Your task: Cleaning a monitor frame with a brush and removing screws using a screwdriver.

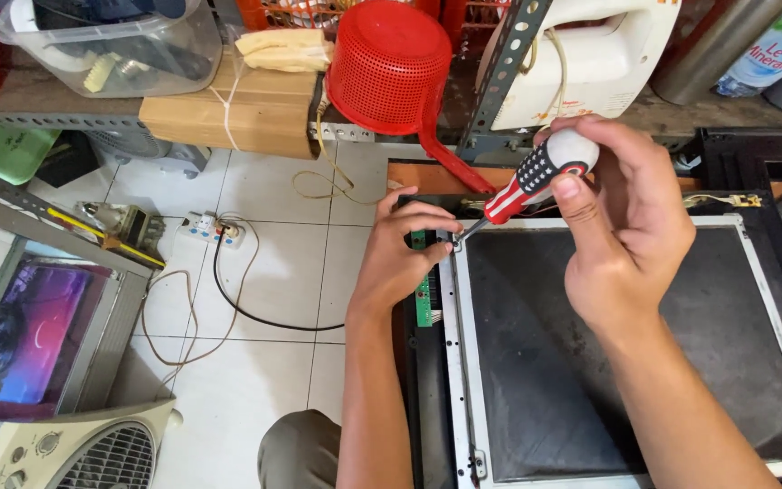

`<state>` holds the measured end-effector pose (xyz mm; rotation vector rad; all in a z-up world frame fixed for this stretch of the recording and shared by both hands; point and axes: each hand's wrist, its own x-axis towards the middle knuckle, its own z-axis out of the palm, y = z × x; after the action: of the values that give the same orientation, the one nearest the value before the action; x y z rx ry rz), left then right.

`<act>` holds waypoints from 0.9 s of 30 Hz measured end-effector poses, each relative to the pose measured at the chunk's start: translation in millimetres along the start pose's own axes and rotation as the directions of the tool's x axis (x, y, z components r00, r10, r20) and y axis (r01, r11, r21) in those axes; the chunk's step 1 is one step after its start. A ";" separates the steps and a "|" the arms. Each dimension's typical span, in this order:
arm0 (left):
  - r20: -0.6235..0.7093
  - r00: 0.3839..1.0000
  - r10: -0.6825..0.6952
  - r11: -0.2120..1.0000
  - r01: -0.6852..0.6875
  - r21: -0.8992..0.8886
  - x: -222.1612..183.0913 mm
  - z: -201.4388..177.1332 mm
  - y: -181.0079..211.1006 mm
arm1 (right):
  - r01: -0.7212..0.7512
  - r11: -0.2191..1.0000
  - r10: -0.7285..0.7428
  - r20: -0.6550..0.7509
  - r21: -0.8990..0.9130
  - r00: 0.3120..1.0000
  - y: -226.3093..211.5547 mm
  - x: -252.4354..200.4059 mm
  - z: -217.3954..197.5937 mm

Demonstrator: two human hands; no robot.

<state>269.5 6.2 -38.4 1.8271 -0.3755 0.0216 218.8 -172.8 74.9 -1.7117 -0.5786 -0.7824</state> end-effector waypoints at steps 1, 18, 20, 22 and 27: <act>0.004 1.000 -0.012 1.000 0.012 -0.003 0.2 -0.3 0.7 | -0.010 1.000 0.010 -0.005 -0.001 1.000 -0.4 -0.4 0.4; 0.019 0.999 -0.038 0.999 0.037 0.016 0.9 -1.3 5.3 | -0.070 0.997 0.064 -0.124 -0.037 0.990 -17.5 -13.7 11.2; 0.020 0.998 -0.061 0.998 0.061 0.012 0.9 -1.4 4.4 | -0.087 0.996 0.083 -0.168 -0.017 0.982 -14.7 -16.2 10.4; 0.021 0.998 -0.063 0.998 0.063 0.016 1.1 -1.2 4.5 | -0.085 0.996 0.080 -0.171 -0.021 0.982 -13.1 -16.4 8.9; 0.024 0.998 -0.057 0.998 0.057 0.022 1.8 -1.6 4.1 | -0.092 0.996 0.089 -0.188 -0.011 0.978 -8.2 -17.2 5.3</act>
<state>270.4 6.3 -33.8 1.8595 -0.3416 -0.0366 202.6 -165.3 66.4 -1.6491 -0.3627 -0.8748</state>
